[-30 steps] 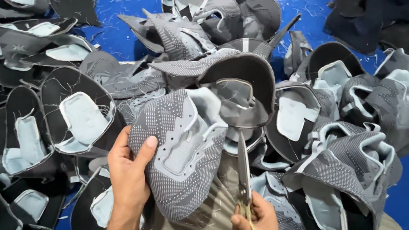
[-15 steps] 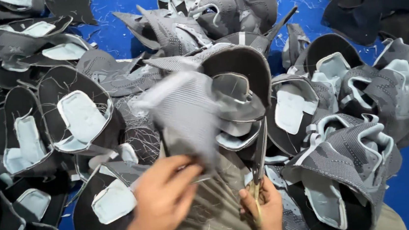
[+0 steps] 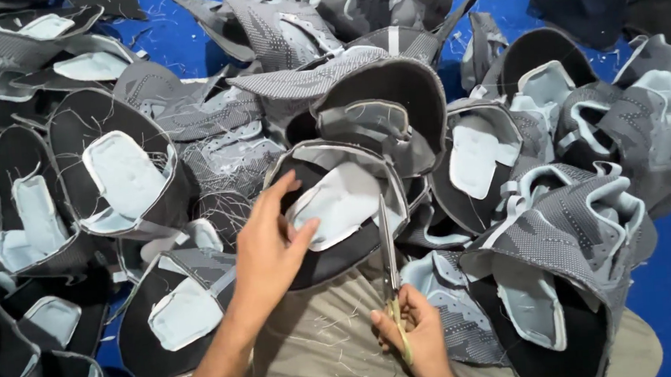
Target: Trimming excess material and threads from shoe uppers using scissors.
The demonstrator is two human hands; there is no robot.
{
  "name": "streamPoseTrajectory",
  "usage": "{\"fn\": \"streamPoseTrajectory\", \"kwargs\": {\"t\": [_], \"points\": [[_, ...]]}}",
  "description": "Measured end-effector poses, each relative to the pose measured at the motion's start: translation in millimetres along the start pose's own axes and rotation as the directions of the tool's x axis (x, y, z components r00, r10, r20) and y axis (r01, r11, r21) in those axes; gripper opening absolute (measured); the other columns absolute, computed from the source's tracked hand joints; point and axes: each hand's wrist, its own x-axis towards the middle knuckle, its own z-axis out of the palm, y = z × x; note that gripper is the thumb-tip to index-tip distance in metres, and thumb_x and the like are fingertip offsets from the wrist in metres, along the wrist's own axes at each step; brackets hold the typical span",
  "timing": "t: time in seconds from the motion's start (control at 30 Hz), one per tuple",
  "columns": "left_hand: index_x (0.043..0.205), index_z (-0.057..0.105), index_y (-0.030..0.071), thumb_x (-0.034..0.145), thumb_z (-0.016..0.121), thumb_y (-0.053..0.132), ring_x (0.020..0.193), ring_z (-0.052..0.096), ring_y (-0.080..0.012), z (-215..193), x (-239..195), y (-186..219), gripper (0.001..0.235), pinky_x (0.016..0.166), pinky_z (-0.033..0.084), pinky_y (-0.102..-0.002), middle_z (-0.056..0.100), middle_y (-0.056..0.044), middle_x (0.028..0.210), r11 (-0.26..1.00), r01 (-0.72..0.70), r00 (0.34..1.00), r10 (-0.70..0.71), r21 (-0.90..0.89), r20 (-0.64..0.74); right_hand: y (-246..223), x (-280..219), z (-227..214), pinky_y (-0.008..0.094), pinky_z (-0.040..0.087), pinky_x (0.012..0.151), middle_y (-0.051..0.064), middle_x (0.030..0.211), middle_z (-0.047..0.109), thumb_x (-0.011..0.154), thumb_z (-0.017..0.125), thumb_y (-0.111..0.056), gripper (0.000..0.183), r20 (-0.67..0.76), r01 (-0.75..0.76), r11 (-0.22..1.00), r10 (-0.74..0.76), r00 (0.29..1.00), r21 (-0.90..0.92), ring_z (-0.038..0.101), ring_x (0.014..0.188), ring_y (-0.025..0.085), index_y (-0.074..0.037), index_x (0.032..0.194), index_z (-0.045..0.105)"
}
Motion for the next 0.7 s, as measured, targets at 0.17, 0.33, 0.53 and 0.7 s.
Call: {"fn": "streamPoseTrajectory", "kwargs": {"t": [0.17,0.33,0.53,0.7], "points": [[0.127,0.066,-0.001,0.087,0.075,0.017,0.087,0.066,-0.0200,17.8,14.6,-58.2,0.045,0.075,0.050,-0.030,0.067,-0.010,0.110,0.969,-0.198,0.976,0.209,-0.149,0.058,-11.8,2.7,0.1,0.023,0.047,0.044,0.002,0.064,0.060,0.088,0.075,-0.016,0.022,-0.020,-0.107,0.992,0.109,0.994,0.073,0.058,0.050,0.010,-0.005,0.090,0.056],[0.107,0.067,-0.001,0.101,0.048,0.033,0.106,0.056,-0.0187,-12.3,-10.0,-73.4,0.039,0.096,0.043,-0.029,0.058,-0.010,0.117,0.640,0.142,0.946,0.136,-0.755,0.294,-16.2,4.6,2.8,0.024,0.047,0.045,0.001,0.066,0.059,0.088,0.076,-0.017,0.024,-0.035,-0.146,0.986,0.149,0.988,0.081,0.058,0.051,0.010,-0.003,0.090,0.057],[0.121,0.057,0.004,0.080,0.079,0.006,0.125,0.050,-0.0178,-18.2,-33.6,-51.2,0.047,0.106,0.041,-0.032,0.048,-0.009,0.138,0.882,-0.157,0.931,0.283,-0.445,0.231,-20.0,-1.5,0.5,0.023,0.046,0.044,0.001,0.062,0.058,0.088,0.077,-0.018,0.026,-0.052,-0.143,0.990,0.143,0.988,0.003,0.057,0.050,0.010,-0.004,0.087,0.055],[0.134,0.054,0.004,0.079,0.074,-0.004,0.127,0.049,-0.0173,-8.3,-37.5,-60.9,0.059,0.107,0.041,-0.033,0.043,-0.010,0.146,0.795,-0.064,0.953,0.227,-0.604,0.199,-15.6,-20.5,-20.1,0.031,0.040,0.050,0.005,0.063,0.056,0.075,0.093,-0.023,0.043,-0.074,0.097,0.826,-0.166,0.983,-0.555,0.048,0.057,0.013,-0.003,0.081,0.056]]}}
